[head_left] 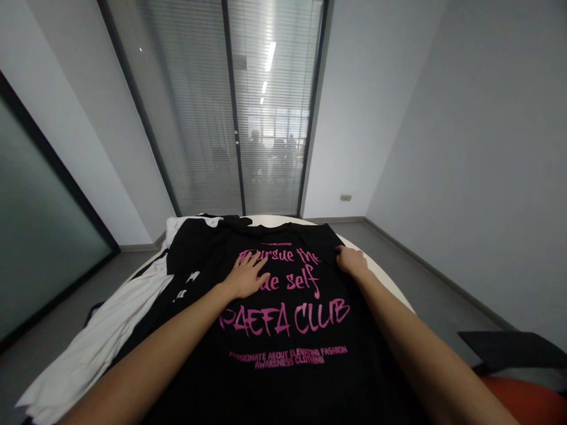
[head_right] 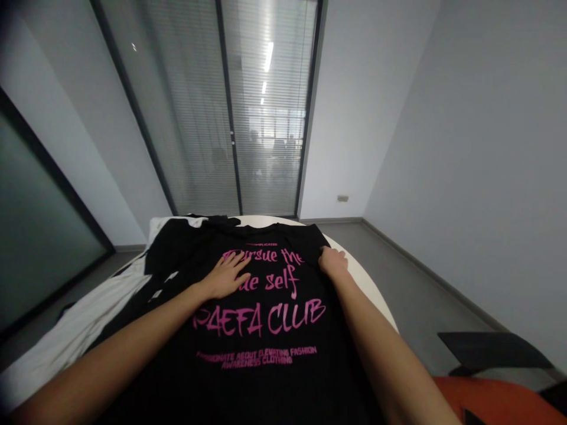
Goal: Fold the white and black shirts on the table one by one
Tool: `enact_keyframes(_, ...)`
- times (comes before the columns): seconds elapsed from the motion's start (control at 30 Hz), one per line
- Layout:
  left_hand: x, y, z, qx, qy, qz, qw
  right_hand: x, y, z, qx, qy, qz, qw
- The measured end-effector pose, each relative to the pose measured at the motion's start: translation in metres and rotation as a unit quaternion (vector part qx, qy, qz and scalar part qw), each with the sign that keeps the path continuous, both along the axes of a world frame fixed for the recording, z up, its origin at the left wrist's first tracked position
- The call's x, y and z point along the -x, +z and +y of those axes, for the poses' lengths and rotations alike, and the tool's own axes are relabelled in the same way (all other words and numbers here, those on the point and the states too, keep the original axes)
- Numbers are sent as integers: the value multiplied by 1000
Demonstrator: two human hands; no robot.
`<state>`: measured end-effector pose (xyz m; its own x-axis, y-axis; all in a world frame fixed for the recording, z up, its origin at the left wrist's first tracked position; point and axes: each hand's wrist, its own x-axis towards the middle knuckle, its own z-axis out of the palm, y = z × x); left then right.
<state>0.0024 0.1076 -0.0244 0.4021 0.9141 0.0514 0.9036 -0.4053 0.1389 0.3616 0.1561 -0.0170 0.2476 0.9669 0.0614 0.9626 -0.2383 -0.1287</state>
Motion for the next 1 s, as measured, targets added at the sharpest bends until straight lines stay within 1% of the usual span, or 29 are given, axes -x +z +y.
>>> enact_keyframes(0.07, -6, 6, -7, -18, 6, 1, 1000, -6, -6, 4, -7, 35, 0, 999)
enact_keyframes(0.13, -17, 17, -20, -52, -9, -18, 998, -11, -10, 7, -17, 62, -2, 998)
enact_keyframes(0.2, -29, 29, -39, -77, -63, -63, 993, -14, -14, 8, -24, 78, -3, 997)
enact_keyframes(0.23, -35, 33, -48, -75, -99, -87, 989, -15, -15, 8, -26, 86, -4, 996)
enact_keyframes(0.27, -40, 37, -58, -58, -149, -99, 982, -15, -16, 8, -27, 94, -4, 995)
enact_keyframes(0.3, -43, 38, -66, -40, -190, -96, 976, -15, -16, 6, -27, 99, -4, 995)
enact_keyframes(0.37, -47, 35, -76, -7, -218, -71, 973, -14, -16, 3, -27, 93, 0, 995)
enact_keyframes(0.4, -47, 31, -78, 6, -214, -56, 975, -13, -15, 1, -24, 86, 5, 996)
enact_keyframes(0.47, -46, 25, -80, 22, -187, -36, 981, -12, -13, -5, -12, 74, 14, 997)
enact_keyframes(0.5, -45, 24, -80, 22, -172, -32, 984, -12, -12, -8, -11, 80, 16, 997)
enact_keyframes(0.57, -46, 26, -85, 3, -161, -35, 986, -14, -12, -14, -25, 125, 12, 992)
enact_keyframes(0.6, -47, 29, -89, -9, -171, -41, 984, -15, -13, -18, -37, 157, 11, 987)
enact_keyframes(0.63, -49, 33, -96, -16, -193, -50, 980, -17, -15, -20, -49, 191, 12, 980)
enact_keyframes(0.7, -52, 39, -111, -4, -276, -68, 959, -20, -20, -25, -61, 238, 21, 969)
enact_keyframes(0.77, -56, 41, -124, 33, -360, -79, 929, -23, -26, -26, -75, 242, 34, 967)
enact_keyframes(0.8, -57, 40, -128, 50, -386, -82, 917, -24, -29, -26, -87, 236, 41, 967)
enact_keyframes(0.83, -58, 38, -131, 64, -399, -83, 911, -24, -31, -25, -99, 232, 48, 967)
enact_keyframes(0.87, -59, 35, -131, 72, -399, -84, 910, -25, -33, -23, -112, 229, 56, 965)
enact_keyframes(1.0, -59, 24, -119, 80, -357, -77, 928, -26, -31, -18, -137, 238, 74, 959)
